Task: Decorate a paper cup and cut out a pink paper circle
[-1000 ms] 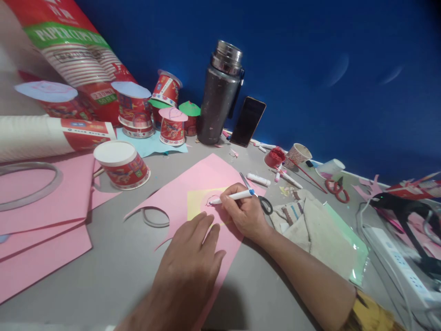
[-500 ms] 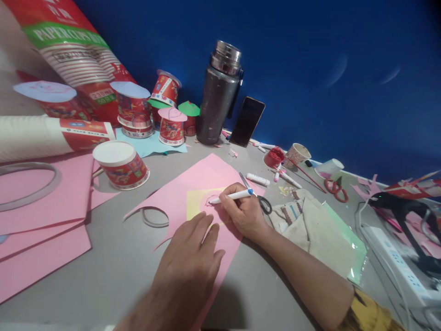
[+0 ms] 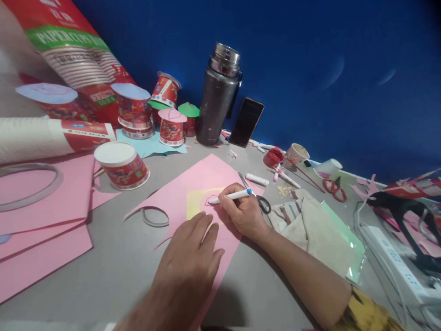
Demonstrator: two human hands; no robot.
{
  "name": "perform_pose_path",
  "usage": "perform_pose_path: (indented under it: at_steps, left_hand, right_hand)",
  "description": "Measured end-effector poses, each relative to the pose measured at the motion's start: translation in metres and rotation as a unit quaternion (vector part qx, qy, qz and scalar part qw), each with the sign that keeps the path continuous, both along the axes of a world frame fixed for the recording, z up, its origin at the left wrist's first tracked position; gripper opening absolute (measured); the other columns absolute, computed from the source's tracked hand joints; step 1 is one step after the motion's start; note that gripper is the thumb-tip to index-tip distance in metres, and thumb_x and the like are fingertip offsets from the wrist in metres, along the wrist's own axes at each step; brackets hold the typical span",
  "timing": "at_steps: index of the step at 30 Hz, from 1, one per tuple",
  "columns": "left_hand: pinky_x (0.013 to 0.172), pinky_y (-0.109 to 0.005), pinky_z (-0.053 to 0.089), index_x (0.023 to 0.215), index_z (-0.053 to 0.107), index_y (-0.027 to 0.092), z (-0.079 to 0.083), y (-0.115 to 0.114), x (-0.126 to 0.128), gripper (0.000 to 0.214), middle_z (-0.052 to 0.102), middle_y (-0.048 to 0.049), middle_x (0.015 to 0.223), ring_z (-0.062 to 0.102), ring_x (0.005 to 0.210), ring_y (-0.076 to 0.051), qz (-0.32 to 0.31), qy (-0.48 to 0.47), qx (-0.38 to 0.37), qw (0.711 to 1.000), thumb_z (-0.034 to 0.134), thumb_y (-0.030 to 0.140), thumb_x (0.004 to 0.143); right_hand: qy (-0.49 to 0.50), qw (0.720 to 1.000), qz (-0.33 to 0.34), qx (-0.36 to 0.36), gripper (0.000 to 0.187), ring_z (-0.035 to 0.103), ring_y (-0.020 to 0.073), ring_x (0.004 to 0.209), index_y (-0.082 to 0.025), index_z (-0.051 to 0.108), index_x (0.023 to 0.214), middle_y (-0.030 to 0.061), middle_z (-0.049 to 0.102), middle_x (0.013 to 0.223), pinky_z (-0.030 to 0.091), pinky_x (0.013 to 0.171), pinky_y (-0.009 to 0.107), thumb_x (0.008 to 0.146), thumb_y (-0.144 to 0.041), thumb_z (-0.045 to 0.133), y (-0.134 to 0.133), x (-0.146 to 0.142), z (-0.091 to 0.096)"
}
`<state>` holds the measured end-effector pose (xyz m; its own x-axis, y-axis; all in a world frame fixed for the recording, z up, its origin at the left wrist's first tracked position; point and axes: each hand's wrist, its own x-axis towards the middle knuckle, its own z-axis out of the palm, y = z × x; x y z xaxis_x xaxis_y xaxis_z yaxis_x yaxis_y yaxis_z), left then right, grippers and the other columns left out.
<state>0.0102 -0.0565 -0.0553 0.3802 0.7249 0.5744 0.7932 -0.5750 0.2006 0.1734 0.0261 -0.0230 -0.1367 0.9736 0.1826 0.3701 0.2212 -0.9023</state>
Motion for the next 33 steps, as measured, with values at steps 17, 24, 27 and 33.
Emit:
perform_pose_path:
  at_steps: [17, 24, 27, 33]
  left_hand:
    - [0.095, -0.052, 0.059, 0.115, 0.068, 0.007, 0.003, 0.003, -0.002, 0.024, 0.073, -0.0207, 0.121, 0.067, 0.117, -0.036, -0.019, 0.009, -0.002, 1.000, 0.054, 0.017, 0.099]
    - [0.094, -0.051, 0.060, 0.115, 0.069, 0.009, 0.005, 0.004, -0.003, 0.024, 0.074, -0.0199, 0.120, 0.069, 0.114, -0.035, -0.012, 0.008, 0.000, 1.000, 0.053, 0.018, 0.099]
    - [0.094, -0.050, 0.060, 0.115, 0.069, 0.009, 0.005, 0.005, -0.005, 0.025, 0.074, -0.0198, 0.121, 0.069, 0.114, -0.035, -0.014, 0.020, -0.004, 1.000, 0.052, 0.020, 0.099]
    - [0.092, -0.050, 0.061, 0.116, 0.069, 0.009, 0.005, 0.006, -0.007, 0.027, 0.074, -0.0198, 0.122, 0.069, 0.115, -0.035, -0.019, 0.040, -0.019, 0.999, 0.052, 0.022, 0.100]
  right_hand:
    - [-0.020, 1.000, -0.003, 0.013, 0.017, 0.064, 0.0148, 0.065, -0.022, 0.064, 0.080, -0.0014, 0.069, 0.072, 0.047, 0.063, 0.026, 0.091, -0.035, 0.064, 0.002, 0.002, -0.004]
    - [0.050, 0.998, -0.024, -0.005, 0.018, 0.059, 0.0126, 0.056, -0.022, 0.063, 0.083, -0.0031, 0.065, 0.065, 0.045, 0.055, 0.024, 0.092, -0.037, 0.064, 0.003, 0.002, -0.006]
    - [0.103, 0.993, -0.053, -0.022, 0.025, 0.053, 0.0104, 0.047, -0.021, 0.061, 0.084, -0.0039, 0.063, 0.060, 0.041, 0.047, 0.023, 0.093, -0.044, 0.065, 0.005, 0.007, -0.006]
    - [0.142, 0.987, -0.073, -0.022, 0.033, 0.049, 0.0079, 0.042, -0.020, 0.062, 0.088, -0.0034, 0.065, 0.063, 0.036, 0.043, 0.020, 0.092, -0.052, 0.067, 0.009, 0.021, -0.003]
